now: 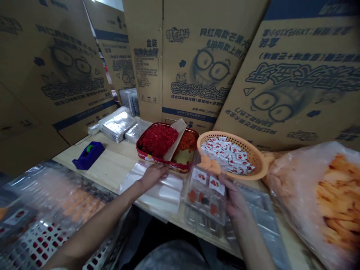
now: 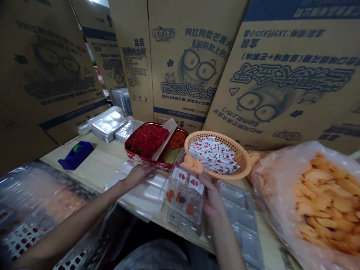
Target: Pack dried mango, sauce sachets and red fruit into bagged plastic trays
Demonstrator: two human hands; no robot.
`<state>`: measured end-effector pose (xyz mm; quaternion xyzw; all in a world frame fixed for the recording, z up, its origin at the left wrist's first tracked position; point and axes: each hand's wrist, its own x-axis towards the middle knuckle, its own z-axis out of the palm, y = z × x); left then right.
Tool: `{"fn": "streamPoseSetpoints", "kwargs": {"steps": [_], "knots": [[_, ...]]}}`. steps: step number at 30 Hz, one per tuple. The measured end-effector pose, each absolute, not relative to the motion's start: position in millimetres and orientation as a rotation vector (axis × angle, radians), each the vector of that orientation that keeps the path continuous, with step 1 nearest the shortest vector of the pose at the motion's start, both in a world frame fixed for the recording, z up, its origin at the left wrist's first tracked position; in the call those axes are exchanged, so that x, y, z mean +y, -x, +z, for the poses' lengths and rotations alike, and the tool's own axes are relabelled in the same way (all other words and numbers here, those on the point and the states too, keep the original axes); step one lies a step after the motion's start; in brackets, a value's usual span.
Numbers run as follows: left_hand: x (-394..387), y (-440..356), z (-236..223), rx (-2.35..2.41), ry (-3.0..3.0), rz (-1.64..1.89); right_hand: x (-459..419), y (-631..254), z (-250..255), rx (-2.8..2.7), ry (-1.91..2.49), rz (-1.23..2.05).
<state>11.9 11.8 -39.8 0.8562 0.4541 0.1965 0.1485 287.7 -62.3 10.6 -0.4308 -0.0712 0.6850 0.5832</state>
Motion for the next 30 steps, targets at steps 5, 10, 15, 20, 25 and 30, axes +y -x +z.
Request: {"fn": "streamPoseSetpoints", "kwargs": {"steps": [5,10,15,20,25,30], "knots": [[17.6,-1.5,-65.3,1.301,-2.597,0.481,-73.9,-297.5,15.9,-0.119,0.979,1.509],[12.4,-4.3,-60.3,1.290,-2.668,0.481,-79.6,-302.5,11.6,-0.124,0.967,1.550],[7.3,-3.2,-28.4,1.353,-2.653,0.480,-81.6,-310.4,6.4,-0.176,0.903,1.539],[2.7,-6.2,13.8,1.340,-2.392,0.577,-77.8,-315.7,13.0,-0.129,0.903,1.430],[-9.3,-23.2,40.0,1.069,-1.638,0.702,-68.9,-319.8,23.8,-0.202,0.805,1.326],[-31.5,-39.7,42.5,1.082,-1.228,0.590,-52.1,-318.2,43.6,-0.114,0.733,1.200]]}}
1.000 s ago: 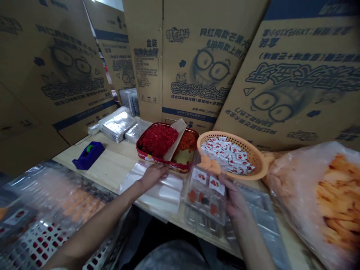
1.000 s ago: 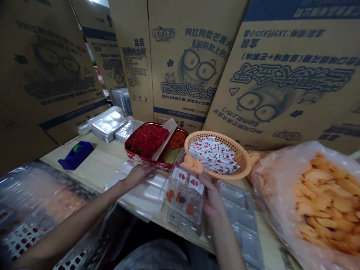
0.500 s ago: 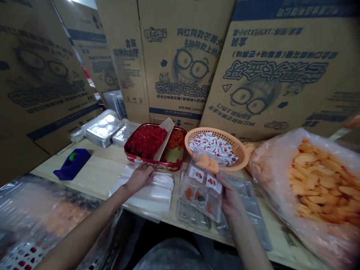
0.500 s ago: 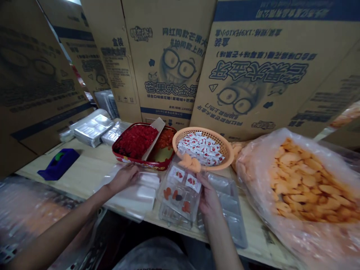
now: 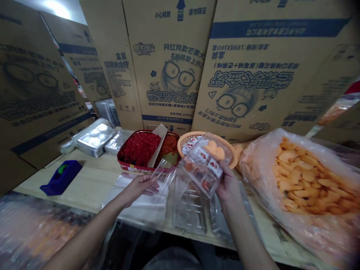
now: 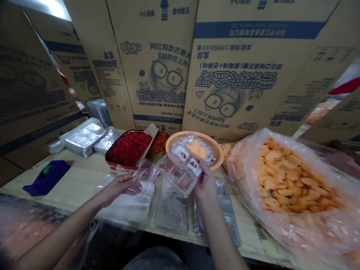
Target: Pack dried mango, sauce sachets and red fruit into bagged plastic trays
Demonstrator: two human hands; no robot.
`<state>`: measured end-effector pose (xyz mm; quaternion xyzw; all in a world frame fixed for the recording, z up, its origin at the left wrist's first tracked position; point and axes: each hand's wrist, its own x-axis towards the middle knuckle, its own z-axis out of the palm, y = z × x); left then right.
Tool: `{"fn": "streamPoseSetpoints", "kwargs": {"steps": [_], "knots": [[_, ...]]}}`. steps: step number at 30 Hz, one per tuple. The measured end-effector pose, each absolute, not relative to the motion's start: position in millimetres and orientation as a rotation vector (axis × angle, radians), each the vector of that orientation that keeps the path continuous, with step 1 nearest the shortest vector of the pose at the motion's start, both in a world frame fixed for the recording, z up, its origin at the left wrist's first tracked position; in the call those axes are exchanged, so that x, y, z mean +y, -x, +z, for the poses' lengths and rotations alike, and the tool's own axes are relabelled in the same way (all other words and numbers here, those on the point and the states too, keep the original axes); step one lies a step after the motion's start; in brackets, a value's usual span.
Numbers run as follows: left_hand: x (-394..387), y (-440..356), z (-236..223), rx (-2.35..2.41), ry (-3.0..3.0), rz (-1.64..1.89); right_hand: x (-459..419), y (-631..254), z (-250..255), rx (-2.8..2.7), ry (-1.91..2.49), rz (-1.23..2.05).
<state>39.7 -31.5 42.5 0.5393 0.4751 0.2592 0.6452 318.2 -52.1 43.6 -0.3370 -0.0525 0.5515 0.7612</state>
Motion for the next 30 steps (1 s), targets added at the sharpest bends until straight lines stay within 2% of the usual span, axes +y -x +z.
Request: {"fn": "streamPoseSetpoints", "kwargs": {"steps": [8,20,30], "knots": [[-52.4,-53.4,11.2,1.067,-1.211,0.765,-20.9,-289.7,56.2,-0.135,0.611,1.160],[-62.3,-56.5,20.0,1.076,-1.066,0.798,-24.1,-281.5,43.8,-0.259,0.580,1.054],[-64.1,-61.2,8.5,1.096,-0.878,0.890,-28.4,-279.2,34.8,-0.289,0.577,1.066]]}}
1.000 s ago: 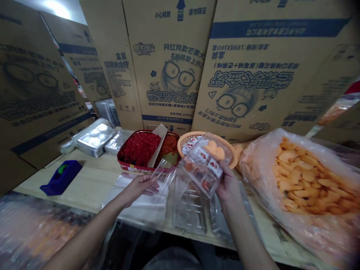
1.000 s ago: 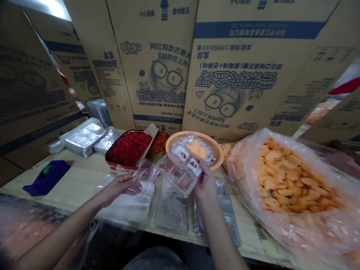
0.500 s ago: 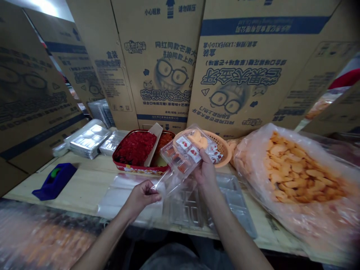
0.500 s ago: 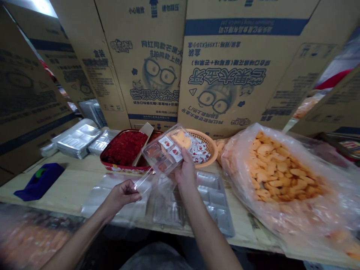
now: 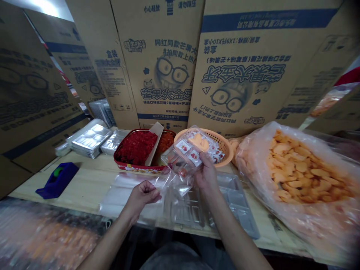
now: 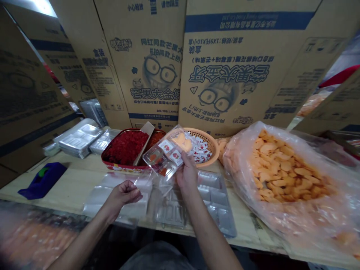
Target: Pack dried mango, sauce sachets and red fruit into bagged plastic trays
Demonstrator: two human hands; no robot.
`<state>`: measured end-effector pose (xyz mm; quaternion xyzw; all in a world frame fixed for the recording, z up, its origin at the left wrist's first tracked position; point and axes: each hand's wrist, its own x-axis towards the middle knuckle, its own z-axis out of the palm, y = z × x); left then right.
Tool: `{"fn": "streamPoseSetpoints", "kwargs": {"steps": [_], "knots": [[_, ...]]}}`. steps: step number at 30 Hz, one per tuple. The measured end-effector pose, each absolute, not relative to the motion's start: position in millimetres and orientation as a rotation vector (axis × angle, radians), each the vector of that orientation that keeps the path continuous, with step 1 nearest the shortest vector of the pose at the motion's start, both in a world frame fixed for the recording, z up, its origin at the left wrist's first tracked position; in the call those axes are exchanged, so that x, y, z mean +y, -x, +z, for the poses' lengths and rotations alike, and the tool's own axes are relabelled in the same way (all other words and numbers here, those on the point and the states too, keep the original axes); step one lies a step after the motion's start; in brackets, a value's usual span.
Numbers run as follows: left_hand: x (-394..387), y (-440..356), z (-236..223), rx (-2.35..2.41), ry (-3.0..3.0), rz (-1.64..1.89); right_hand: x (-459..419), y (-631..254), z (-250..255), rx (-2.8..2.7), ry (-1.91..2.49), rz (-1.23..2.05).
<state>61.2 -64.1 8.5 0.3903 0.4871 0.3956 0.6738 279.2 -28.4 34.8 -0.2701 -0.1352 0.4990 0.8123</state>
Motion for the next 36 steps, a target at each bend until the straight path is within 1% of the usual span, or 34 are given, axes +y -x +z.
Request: {"fn": "streamPoseSetpoints", "kwargs": {"steps": [6,9,14,23,30,36], "knots": [[-67.8,-65.8,0.3,1.156,-0.900,0.896,-28.1,-274.0,34.1,-0.313,0.577,1.075],[-69.3,-63.6,2.2,1.171,-0.859,0.874,-31.1,-274.3,31.1,-0.308,0.578,1.081],[-69.4,-55.6,7.8,1.160,-0.762,0.951,-36.9,-279.4,25.6,-0.329,0.564,1.119],[-73.2,-62.8,14.9,1.106,-0.897,0.778,-36.4,-269.5,28.2,-0.389,0.621,1.179],[-67.2,-56.2,20.3,1.154,-0.832,0.976,-32.7,-275.2,26.7,-0.336,0.601,1.107],[-68.0,-54.0,22.9,1.134,-0.853,0.991,-33.1,-272.9,23.3,-0.408,0.596,1.204]]}}
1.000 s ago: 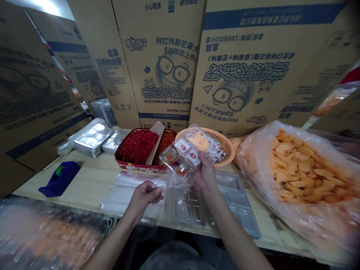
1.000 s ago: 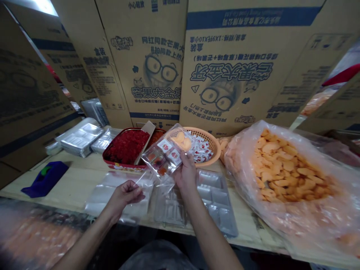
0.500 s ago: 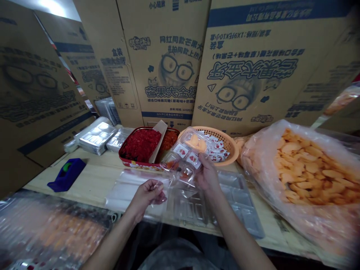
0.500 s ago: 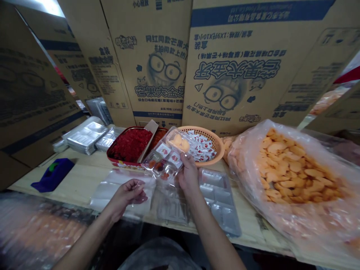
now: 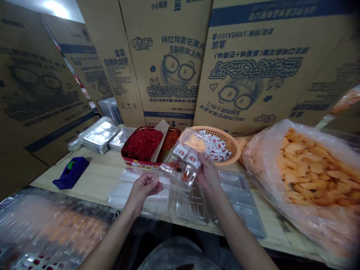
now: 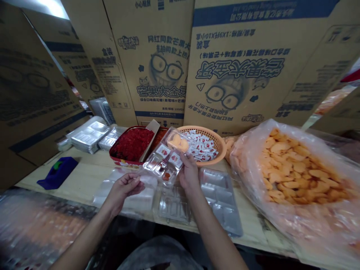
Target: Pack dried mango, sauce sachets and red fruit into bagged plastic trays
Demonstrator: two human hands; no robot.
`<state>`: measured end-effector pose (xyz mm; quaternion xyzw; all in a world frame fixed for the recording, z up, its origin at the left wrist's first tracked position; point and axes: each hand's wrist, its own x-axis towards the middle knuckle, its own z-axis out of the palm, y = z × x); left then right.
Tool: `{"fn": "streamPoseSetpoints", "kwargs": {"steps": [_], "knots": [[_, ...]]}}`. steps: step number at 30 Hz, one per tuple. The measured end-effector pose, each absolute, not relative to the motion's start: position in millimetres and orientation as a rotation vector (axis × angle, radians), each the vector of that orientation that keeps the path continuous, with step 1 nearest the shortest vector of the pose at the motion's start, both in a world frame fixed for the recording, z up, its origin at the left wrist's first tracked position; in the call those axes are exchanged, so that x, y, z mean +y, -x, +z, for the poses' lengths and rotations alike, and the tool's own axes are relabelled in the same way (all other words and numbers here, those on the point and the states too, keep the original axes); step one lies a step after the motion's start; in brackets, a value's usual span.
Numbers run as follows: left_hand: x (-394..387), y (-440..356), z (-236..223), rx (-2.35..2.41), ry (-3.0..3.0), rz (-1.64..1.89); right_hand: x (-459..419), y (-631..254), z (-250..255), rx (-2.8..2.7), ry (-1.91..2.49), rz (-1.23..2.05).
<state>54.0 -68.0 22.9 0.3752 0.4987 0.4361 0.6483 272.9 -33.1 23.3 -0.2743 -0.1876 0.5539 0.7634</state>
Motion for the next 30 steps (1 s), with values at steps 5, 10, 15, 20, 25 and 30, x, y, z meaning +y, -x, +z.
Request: {"fn": "streamPoseSetpoints", "kwargs": {"steps": [5,10,15,20,25,30], "knots": [[-65.3,-54.2,28.5,1.162,-0.886,0.903,-34.9,-273.1,23.9,-0.459,0.619,1.235],[-61.1,-50.1,30.6,1.218,-0.883,0.929,-36.6,-276.9,29.5,-0.450,0.663,1.212],[-59.0,-51.4,29.7,1.158,-0.922,0.913,-37.9,-270.7,35.1,-0.491,0.633,1.215],[-61.3,-54.7,35.3,1.175,-0.973,0.837,-39.4,-264.6,40.7,-0.488,0.609,1.227],[-61.3,-50.2,33.0,1.185,-0.912,0.966,-41.1,-267.4,37.7,-0.470,0.631,1.225],[-59.4,-46.0,26.4,1.167,-0.896,1.043,-41.0,-268.7,32.1,-0.438,0.654,1.215]]}}
